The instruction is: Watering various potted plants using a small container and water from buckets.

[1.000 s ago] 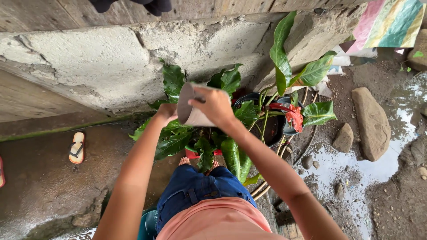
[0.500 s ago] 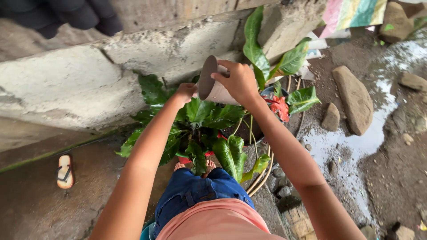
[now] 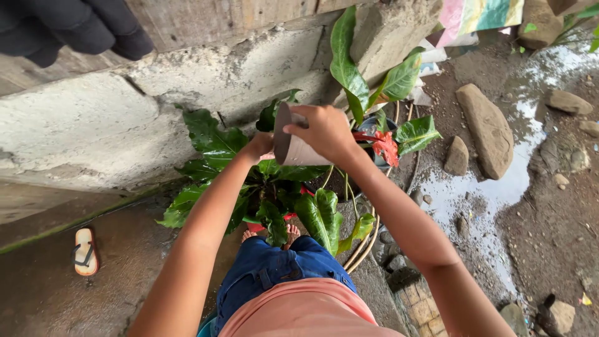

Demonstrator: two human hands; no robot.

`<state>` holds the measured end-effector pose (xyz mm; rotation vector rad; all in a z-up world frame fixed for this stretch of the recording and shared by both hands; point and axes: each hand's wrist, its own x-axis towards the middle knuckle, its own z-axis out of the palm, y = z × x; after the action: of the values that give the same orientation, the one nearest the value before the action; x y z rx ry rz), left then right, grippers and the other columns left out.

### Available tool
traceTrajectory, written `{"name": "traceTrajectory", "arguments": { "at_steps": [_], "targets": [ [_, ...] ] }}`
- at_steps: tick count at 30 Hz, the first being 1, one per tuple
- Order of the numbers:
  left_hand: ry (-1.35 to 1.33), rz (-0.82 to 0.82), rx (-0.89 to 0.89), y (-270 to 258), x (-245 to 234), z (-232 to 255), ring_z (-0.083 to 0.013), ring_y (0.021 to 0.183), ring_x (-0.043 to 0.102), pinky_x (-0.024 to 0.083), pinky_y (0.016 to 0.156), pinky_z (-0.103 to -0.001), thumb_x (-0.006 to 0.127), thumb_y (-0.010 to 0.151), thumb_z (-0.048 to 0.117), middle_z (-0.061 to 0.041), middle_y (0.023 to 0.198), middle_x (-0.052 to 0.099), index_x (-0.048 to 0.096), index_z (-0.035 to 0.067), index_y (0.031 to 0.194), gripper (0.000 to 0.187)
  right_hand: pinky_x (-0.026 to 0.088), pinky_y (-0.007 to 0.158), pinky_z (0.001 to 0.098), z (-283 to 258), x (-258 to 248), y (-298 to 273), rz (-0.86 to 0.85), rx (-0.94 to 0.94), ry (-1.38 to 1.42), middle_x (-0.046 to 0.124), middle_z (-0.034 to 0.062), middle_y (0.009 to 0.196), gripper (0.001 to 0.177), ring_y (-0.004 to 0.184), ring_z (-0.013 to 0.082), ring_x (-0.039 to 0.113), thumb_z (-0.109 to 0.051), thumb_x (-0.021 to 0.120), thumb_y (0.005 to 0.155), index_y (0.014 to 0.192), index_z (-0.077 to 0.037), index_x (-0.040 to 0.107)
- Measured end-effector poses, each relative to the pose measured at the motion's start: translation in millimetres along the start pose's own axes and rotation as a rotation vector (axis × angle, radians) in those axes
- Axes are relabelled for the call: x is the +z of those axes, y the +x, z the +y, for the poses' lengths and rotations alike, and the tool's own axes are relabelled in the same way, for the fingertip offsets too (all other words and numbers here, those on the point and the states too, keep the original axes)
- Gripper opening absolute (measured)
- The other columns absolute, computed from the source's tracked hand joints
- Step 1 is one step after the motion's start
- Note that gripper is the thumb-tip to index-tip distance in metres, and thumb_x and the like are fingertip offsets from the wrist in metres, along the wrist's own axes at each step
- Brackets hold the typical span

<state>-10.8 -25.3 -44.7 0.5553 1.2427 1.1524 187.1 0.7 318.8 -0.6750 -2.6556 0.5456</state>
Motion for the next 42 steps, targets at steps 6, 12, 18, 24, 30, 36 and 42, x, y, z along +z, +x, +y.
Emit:
{"name": "traceTrajectory", "arguments": {
  "at_steps": [6,12,18,24,30,36,42],
  "targets": [
    [-0.030,0.135,-0.043,-51,-30,-3,-0.0274,0.087,0.070,0.061,0.078,-0.042,0.057,0.106,0.025,-0.021,0.107,0.069,0.067,-0.007,0.115,0.035,0.056,0.073,0.0450,-20,26,10,-0.052,-0.095,0.038,0.075,0.0165,0.086,0.044,0.079,0.0358,0.072,-0.038,0.082,0.083,0.118,-0.011,0.075],
    [0.042,0.262,-0.183,-95,-62,-1,-0.0290,0.115,0.070,0.056,0.100,-0.042,0.046,0.106,0.026,-0.018,0.129,0.068,0.058,0.002,0.132,0.037,0.056,0.071,0.0440,-54,39,15,-0.079,-0.178,0.072,0.076,0.0131,0.081,0.040,0.077,0.0335,0.073,-0.037,0.080,0.084,0.115,-0.012,0.075],
    [0.073,0.263,-0.147,-155,-63,3,-0.0298,0.112,0.070,0.058,0.100,-0.048,0.069,0.093,0.007,-0.015,0.124,0.070,0.062,0.003,0.129,0.037,0.058,0.072,0.0431,-74,71,4,-0.156,-0.263,0.153,0.077,0.0135,0.087,0.042,0.078,0.0320,0.075,-0.039,0.078,0.087,0.118,-0.012,0.073],
    [-0.145,0.257,-0.171,-158,-80,-82,-0.0315,0.104,0.075,0.062,0.095,-0.046,0.067,0.090,0.008,-0.018,0.116,0.075,0.066,0.002,0.123,0.033,0.057,0.074,0.0452,-79,92,-21,-0.245,-0.375,0.195,0.076,0.0151,0.087,0.049,0.078,0.0343,0.074,-0.038,0.076,0.085,0.123,-0.008,0.069],
    [-0.108,0.181,-0.278,-175,-28,-92,-0.0316,0.098,0.071,0.058,0.085,-0.043,0.061,0.096,0.001,-0.021,0.114,0.072,0.067,-0.001,0.125,0.029,0.056,0.076,0.0481,-79,76,-51,-0.391,-0.276,0.080,0.075,0.0175,0.083,0.046,0.080,0.0371,0.072,-0.038,0.076,0.085,0.122,-0.010,0.070],
    [-0.237,0.155,-0.423,-127,11,-134,-0.0284,0.102,0.070,0.059,0.090,-0.042,0.044,0.101,0.008,-0.013,0.114,0.071,0.065,0.006,0.122,0.030,0.055,0.070,0.0491,-54,58,-84,-0.246,-0.258,0.048,0.073,0.0166,0.081,0.042,0.077,0.0396,0.071,-0.034,0.079,0.079,0.112,-0.010,0.071],
    [0.937,-0.343,0.406,-107,46,-117,-0.0270,0.103,0.068,0.058,0.093,-0.043,0.070,0.084,0.019,-0.013,0.114,0.069,0.061,0.005,0.129,0.048,0.055,0.065,0.0463,-30,39,-103,-0.355,-0.206,-0.090,0.071,0.0139,0.074,0.031,0.072,0.0361,0.071,-0.027,0.077,0.086,0.102,-0.002,0.066]
  ]
}}
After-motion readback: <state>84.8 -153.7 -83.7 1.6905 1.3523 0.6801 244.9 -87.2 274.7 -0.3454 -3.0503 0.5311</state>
